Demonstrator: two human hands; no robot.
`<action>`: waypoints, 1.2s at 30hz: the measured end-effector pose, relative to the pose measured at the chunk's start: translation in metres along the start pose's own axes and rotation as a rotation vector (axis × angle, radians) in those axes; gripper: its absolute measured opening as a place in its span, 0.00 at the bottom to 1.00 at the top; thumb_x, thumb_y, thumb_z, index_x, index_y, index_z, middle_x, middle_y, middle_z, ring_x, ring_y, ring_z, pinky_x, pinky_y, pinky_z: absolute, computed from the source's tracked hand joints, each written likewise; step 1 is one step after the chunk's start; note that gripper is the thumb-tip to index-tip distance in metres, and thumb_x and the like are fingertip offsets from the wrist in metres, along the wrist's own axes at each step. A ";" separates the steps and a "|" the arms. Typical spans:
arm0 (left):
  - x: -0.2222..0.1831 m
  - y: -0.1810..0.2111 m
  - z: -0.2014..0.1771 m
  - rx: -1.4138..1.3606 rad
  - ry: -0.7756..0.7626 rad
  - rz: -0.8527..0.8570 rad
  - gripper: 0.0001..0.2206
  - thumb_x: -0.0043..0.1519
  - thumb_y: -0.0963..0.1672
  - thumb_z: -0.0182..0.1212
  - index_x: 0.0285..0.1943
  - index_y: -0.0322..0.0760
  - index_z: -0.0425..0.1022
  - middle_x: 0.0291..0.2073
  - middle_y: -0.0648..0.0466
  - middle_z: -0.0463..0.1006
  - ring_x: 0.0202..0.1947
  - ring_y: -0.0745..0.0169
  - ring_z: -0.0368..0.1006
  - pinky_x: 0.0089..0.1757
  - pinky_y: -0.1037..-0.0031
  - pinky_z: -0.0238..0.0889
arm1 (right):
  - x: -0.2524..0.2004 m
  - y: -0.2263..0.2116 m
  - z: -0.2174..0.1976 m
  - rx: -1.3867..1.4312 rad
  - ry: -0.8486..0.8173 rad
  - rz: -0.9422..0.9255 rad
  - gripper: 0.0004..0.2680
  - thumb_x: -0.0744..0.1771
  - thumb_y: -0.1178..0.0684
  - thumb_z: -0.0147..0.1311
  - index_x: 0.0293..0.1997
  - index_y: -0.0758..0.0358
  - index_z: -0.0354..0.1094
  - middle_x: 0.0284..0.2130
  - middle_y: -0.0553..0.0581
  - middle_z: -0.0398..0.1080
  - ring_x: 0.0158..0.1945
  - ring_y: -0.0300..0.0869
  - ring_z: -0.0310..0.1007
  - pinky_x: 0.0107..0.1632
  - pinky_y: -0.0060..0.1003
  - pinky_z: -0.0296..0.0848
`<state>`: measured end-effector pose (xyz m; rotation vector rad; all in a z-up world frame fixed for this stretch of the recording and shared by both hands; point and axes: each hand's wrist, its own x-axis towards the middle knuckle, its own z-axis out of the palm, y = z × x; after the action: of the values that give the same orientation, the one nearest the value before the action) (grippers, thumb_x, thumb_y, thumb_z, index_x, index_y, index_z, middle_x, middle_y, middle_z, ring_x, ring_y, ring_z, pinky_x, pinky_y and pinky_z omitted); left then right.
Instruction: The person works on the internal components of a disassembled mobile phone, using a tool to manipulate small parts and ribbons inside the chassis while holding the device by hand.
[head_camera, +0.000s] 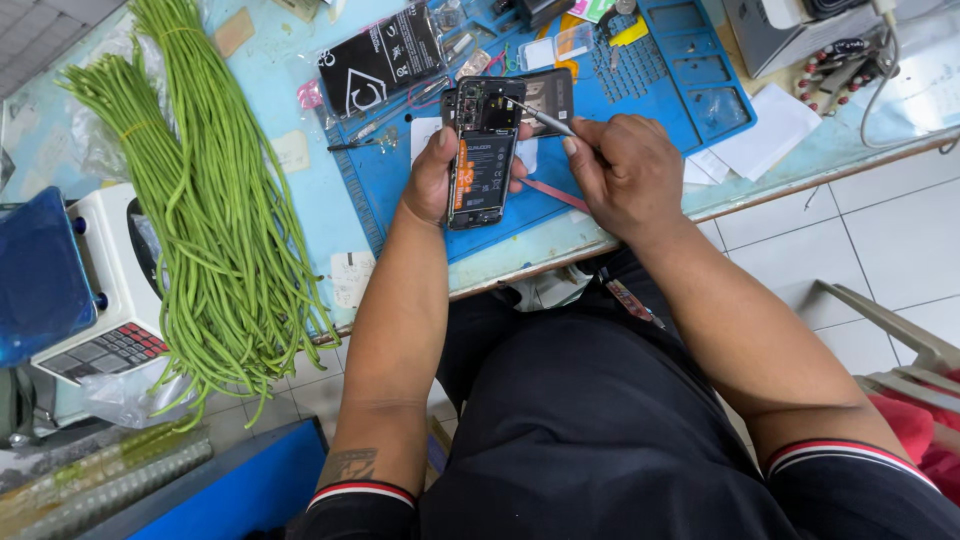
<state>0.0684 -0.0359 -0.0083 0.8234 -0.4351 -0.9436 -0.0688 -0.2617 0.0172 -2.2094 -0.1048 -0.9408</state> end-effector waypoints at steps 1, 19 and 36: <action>0.000 0.000 0.000 0.004 -0.001 0.004 0.38 0.65 0.58 0.63 0.73 0.25 0.64 0.63 0.35 0.73 0.52 0.44 0.79 0.47 0.58 0.77 | 0.002 -0.001 0.001 0.012 -0.003 0.008 0.04 0.69 0.58 0.63 0.47 0.67 0.75 0.28 0.57 0.68 0.32 0.49 0.70 0.37 0.44 0.68; -0.007 -0.002 -0.002 0.117 0.048 0.030 0.38 0.64 0.60 0.62 0.69 0.24 0.68 0.60 0.37 0.76 0.48 0.47 0.80 0.47 0.60 0.78 | 0.012 -0.009 0.000 0.008 -0.049 0.019 0.03 0.70 0.59 0.63 0.46 0.68 0.75 0.28 0.58 0.69 0.30 0.48 0.70 0.34 0.41 0.67; -0.003 -0.001 0.015 0.389 0.153 -0.028 0.35 0.63 0.59 0.63 0.65 0.25 0.68 0.53 0.41 0.79 0.39 0.55 0.81 0.39 0.65 0.79 | 0.033 0.008 -0.017 0.217 -0.144 0.308 0.04 0.72 0.56 0.59 0.46 0.66 0.73 0.31 0.58 0.76 0.33 0.44 0.79 0.37 0.35 0.74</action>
<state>0.0564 -0.0401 0.0002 1.2492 -0.4823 -0.8247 -0.0524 -0.2848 0.0425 -2.0170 0.0636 -0.5731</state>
